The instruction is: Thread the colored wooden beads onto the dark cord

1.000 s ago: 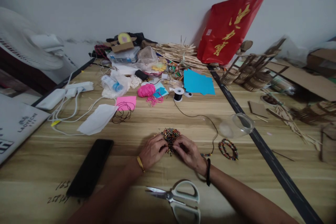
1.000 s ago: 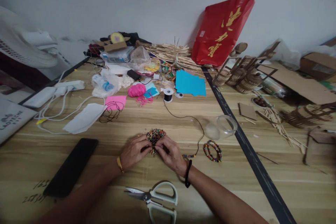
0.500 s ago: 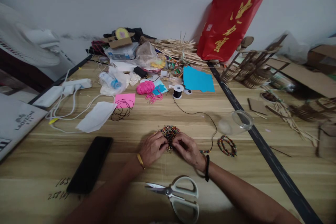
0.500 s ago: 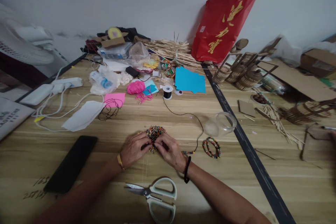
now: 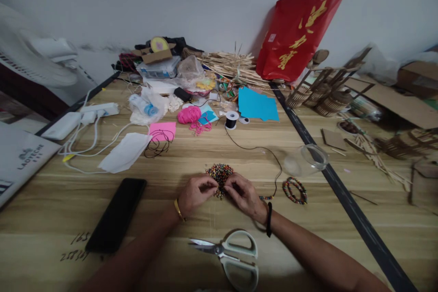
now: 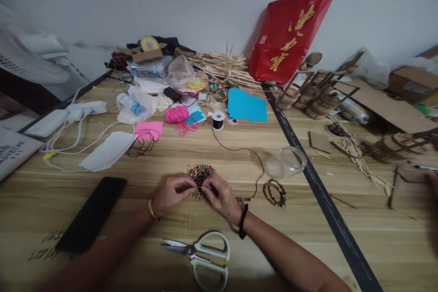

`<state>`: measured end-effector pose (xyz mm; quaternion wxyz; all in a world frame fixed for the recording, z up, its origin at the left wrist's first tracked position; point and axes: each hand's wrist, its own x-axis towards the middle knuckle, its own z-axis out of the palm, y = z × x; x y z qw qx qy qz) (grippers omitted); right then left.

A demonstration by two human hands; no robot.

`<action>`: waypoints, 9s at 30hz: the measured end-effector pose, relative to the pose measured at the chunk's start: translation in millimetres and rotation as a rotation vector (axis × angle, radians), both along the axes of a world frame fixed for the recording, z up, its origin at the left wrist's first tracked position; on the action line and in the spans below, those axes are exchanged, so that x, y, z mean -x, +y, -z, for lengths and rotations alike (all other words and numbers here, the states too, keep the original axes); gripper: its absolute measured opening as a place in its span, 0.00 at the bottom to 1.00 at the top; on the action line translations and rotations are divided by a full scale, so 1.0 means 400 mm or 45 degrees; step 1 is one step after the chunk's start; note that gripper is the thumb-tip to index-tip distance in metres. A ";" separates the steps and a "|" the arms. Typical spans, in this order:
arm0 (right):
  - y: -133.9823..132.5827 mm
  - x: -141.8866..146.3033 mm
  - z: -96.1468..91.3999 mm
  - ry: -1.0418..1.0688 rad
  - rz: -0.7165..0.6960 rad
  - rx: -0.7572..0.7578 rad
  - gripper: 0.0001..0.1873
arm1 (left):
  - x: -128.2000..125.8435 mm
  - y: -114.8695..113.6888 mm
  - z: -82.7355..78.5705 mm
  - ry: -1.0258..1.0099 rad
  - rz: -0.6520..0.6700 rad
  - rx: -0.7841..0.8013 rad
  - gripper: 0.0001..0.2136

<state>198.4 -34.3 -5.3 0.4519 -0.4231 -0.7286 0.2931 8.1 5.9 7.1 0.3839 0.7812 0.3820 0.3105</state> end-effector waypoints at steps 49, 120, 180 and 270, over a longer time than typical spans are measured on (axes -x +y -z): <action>-0.005 0.004 -0.017 -0.161 -0.063 -0.063 0.08 | 0.001 0.002 0.015 -0.240 0.045 0.240 0.04; -0.004 0.000 -0.016 -0.186 -0.089 -0.059 0.09 | -0.003 0.002 0.016 -0.279 0.045 0.259 0.03; -0.007 0.004 0.013 -0.116 -0.078 -0.098 0.07 | -0.003 -0.002 0.019 -0.269 0.075 0.384 0.04; 0.012 -0.005 -0.011 0.450 0.088 0.430 0.15 | 0.031 0.019 0.018 0.417 0.318 -0.278 0.07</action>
